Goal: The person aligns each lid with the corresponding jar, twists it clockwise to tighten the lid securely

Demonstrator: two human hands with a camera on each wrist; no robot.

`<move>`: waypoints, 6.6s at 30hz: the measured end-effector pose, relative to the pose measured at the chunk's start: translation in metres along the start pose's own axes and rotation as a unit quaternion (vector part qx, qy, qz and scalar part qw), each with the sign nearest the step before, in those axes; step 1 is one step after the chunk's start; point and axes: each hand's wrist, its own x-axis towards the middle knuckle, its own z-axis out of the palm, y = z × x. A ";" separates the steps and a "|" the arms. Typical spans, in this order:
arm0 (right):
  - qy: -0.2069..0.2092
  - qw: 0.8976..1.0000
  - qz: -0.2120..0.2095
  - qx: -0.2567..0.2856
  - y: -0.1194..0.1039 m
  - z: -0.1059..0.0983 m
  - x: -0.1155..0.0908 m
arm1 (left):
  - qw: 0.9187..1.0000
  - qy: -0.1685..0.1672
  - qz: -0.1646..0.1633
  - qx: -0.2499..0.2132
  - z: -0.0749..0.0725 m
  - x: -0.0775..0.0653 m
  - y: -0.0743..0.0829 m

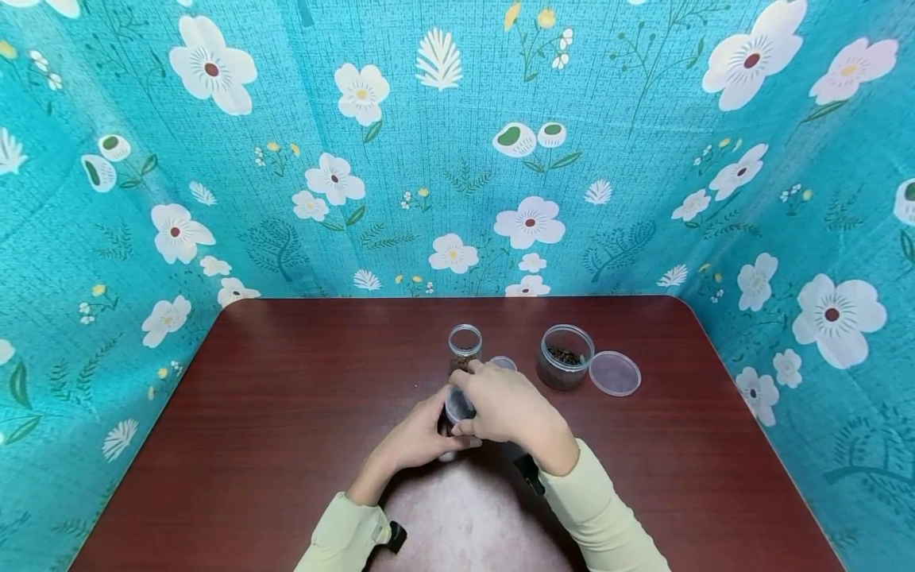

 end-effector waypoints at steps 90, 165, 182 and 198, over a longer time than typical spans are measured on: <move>-0.015 0.998 -0.042 0.035 -0.001 0.001 -0.001 | 0.999 0.026 -0.023 -0.026 0.002 -0.001 0.008; 0.024 0.987 0.037 0.153 0.020 0.018 -0.018 | 0.997 0.059 -0.019 0.036 -0.008 -0.003 0.011; 0.032 0.956 0.030 0.291 0.050 0.068 -0.022 | 0.997 0.060 -0.006 -0.050 -0.014 -0.015 0.001; 0.048 0.953 0.012 0.298 0.050 0.077 -0.019 | 0.994 0.064 -0.010 -0.089 -0.009 -0.013 0.001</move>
